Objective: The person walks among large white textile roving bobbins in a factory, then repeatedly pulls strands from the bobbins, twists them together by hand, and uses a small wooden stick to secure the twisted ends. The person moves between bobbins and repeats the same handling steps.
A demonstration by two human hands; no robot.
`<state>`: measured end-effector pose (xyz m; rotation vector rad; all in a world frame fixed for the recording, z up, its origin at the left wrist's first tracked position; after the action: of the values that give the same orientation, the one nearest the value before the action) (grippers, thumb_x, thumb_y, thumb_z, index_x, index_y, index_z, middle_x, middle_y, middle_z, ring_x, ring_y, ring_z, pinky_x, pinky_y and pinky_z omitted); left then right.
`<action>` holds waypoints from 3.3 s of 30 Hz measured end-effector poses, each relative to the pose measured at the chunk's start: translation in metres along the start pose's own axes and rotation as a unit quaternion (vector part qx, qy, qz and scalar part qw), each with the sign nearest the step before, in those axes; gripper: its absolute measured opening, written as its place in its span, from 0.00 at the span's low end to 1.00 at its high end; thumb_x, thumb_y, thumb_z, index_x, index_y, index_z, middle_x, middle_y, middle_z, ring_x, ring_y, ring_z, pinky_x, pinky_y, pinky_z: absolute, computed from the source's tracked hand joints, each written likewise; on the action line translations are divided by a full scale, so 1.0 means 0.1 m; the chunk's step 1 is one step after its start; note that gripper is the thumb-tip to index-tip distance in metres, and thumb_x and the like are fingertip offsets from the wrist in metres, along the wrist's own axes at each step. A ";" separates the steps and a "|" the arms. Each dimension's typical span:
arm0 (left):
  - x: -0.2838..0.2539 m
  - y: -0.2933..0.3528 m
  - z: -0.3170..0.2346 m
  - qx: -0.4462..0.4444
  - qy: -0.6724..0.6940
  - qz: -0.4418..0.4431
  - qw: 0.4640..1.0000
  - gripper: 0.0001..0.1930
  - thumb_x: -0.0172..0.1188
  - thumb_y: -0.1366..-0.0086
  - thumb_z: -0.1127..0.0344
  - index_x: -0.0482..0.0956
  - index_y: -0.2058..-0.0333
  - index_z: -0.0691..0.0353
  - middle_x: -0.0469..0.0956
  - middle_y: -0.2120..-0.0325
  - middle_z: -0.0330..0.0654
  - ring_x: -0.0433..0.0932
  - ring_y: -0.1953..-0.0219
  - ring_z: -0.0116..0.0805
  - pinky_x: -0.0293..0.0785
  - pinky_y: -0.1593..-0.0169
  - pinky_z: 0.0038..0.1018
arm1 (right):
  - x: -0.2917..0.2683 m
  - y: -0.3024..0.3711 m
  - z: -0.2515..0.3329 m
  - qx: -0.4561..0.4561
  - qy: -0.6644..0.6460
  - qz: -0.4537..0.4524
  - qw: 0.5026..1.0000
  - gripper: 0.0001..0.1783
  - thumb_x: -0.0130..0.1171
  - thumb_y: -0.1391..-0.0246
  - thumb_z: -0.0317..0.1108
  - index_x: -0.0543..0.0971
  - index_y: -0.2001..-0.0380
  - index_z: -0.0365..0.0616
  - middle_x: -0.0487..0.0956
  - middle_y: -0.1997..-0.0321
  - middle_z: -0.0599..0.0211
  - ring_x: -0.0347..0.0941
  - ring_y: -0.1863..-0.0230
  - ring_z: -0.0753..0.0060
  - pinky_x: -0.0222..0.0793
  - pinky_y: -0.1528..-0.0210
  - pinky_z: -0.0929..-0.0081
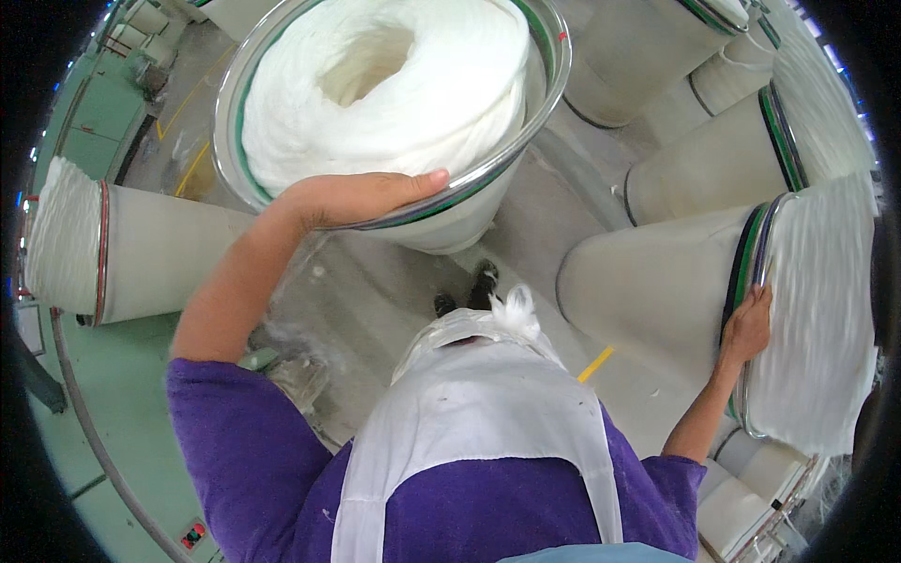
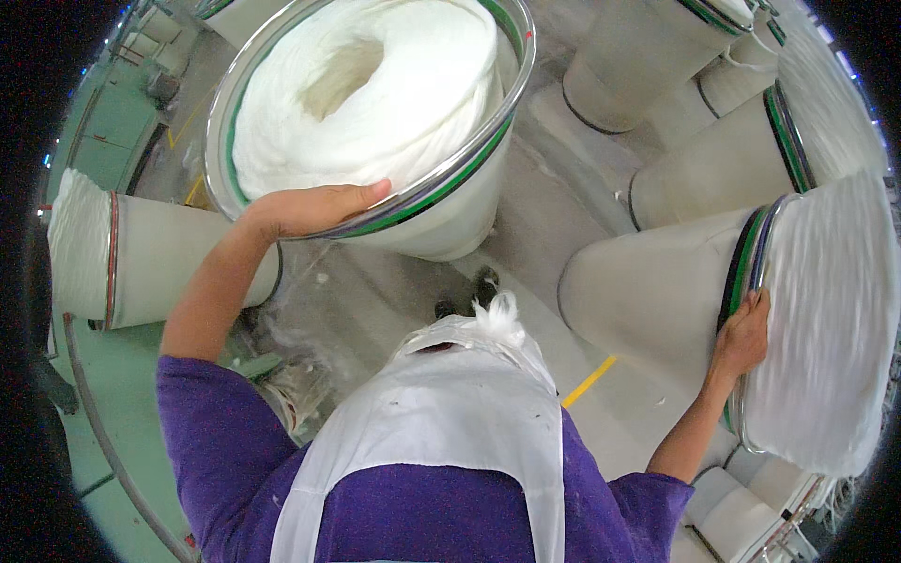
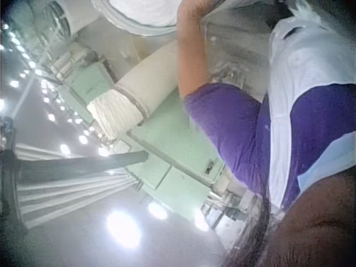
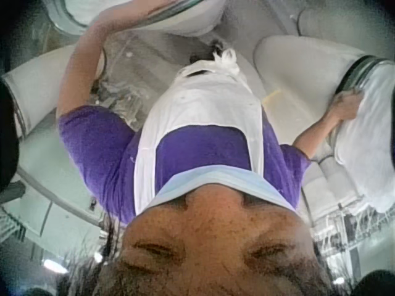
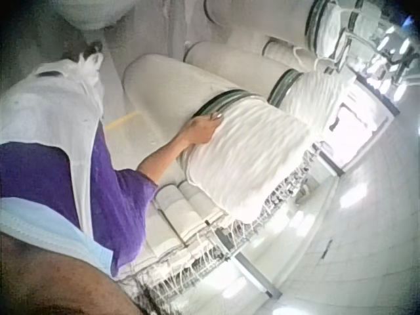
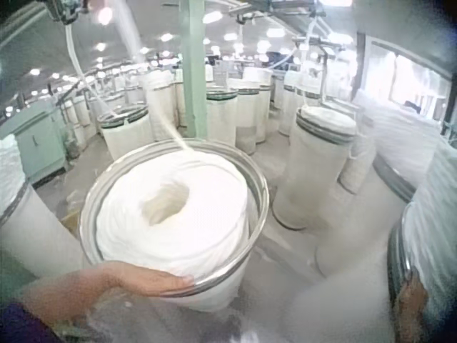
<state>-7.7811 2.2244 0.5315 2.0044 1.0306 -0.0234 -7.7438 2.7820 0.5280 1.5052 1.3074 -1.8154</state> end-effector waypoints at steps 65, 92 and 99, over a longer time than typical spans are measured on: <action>-0.08 -0.31 1.48 0.212 -0.407 0.281 0.843 0.16 0.50 0.36 0.62 0.75 0.57 0.67 0.76 0.57 0.56 0.76 0.56 0.54 0.72 0.52 0.41 | -0.93 1.21 5.28 -0.558 -0.393 0.635 0.361 0.13 0.51 0.39 0.35 0.77 0.61 0.36 0.80 0.67 0.60 0.74 0.63 0.70 0.68 0.56 0.72; -0.76 0.25 0.78 0.061 -0.315 -0.452 0.833 0.28 0.59 0.44 0.70 0.64 0.44 0.70 0.72 0.54 0.58 0.70 0.49 0.55 0.62 0.41 0.43 | 1.49 -0.37 1.95 0.160 -0.881 0.382 0.230 0.17 0.49 0.36 0.35 0.72 0.46 0.44 0.79 0.55 0.60 0.74 0.55 0.63 0.74 0.52 0.67; -0.59 0.29 0.62 0.126 -0.176 -0.352 0.911 0.17 0.55 0.36 0.56 0.78 0.61 0.68 0.77 0.74 0.59 0.77 0.65 0.57 0.72 0.58 0.43 | 1.22 -0.08 2.30 0.232 -0.805 0.285 0.466 0.19 0.56 0.41 0.31 0.70 0.47 0.41 0.76 0.51 0.59 0.73 0.62 0.70 0.71 0.60 0.76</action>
<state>-7.7794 2.1338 0.5337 1.6470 1.4997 -0.9110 -7.9041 2.6145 0.4093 -0.2105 -0.6276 -1.8769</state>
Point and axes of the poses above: each hand's wrist, its own y-axis away from the middle knuckle, its own x-axis out of the palm, z = x × y, the point moved 6 cm from there along -y, towards the middle knuckle
